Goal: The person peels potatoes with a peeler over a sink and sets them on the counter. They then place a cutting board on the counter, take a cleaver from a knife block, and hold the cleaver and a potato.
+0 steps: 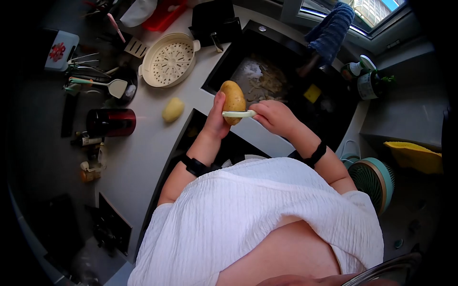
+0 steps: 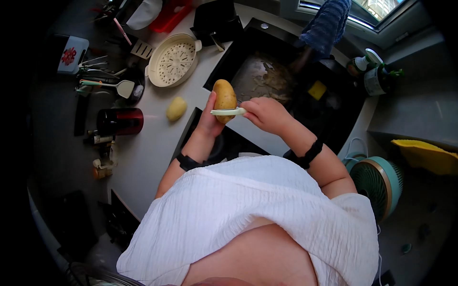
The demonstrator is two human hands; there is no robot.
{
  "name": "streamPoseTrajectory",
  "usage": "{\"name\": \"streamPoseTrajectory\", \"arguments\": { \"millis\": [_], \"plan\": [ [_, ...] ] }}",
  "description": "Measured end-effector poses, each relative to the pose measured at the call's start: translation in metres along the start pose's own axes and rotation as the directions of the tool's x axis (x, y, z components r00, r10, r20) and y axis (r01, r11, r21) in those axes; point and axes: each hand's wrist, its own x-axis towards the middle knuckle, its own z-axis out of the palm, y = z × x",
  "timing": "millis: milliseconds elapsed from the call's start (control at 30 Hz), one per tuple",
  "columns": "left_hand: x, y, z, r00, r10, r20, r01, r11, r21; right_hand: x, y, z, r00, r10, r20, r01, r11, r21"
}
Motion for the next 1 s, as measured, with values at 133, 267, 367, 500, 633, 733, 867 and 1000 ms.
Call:
{"name": "streamPoseTrajectory", "arguments": {
  "millis": [133,267,367,500,633,733,867,1000],
  "plan": [
    [-0.023,0.025,-0.009,0.995,-0.005,0.096,0.011,0.998,-0.065,0.01,-0.013,0.012,0.999,0.001,-0.044,0.0,1.0,0.007],
    [-0.037,0.034,-0.026,0.996,-0.027,0.089,0.037,0.994,-0.105,0.014,-0.035,0.028,0.999,0.016,-0.039,-0.016,1.0,-0.017],
    [-0.029,0.035,-0.047,0.974,-0.081,0.21,0.107,0.987,-0.117,0.016,-0.054,0.04,0.998,0.037,-0.051,-0.041,0.996,-0.077],
    [-0.024,0.031,-0.052,0.951,-0.095,0.295,0.134,0.984,-0.115,0.007,-0.066,0.055,0.977,0.083,-0.195,-0.112,0.983,-0.145],
    [-0.014,0.022,-0.054,0.924,-0.216,0.315,0.275,0.949,-0.156,-0.001,-0.072,0.055,0.959,0.16,-0.234,-0.206,0.961,-0.186],
    [-0.017,0.018,-0.042,0.953,-0.227,0.201,0.256,0.957,-0.134,-0.006,-0.062,0.052,0.961,0.175,-0.217,-0.218,0.956,-0.194],
    [-0.025,0.017,-0.011,0.94,-0.184,0.289,0.196,0.98,-0.013,-0.005,-0.009,0.032,0.862,0.409,-0.3,-0.435,0.9,-0.026],
    [-0.024,0.007,0.016,0.921,-0.201,0.333,0.213,0.977,0.001,-0.007,0.052,0.014,0.78,0.595,-0.193,-0.625,0.751,-0.213]
  ]
}}
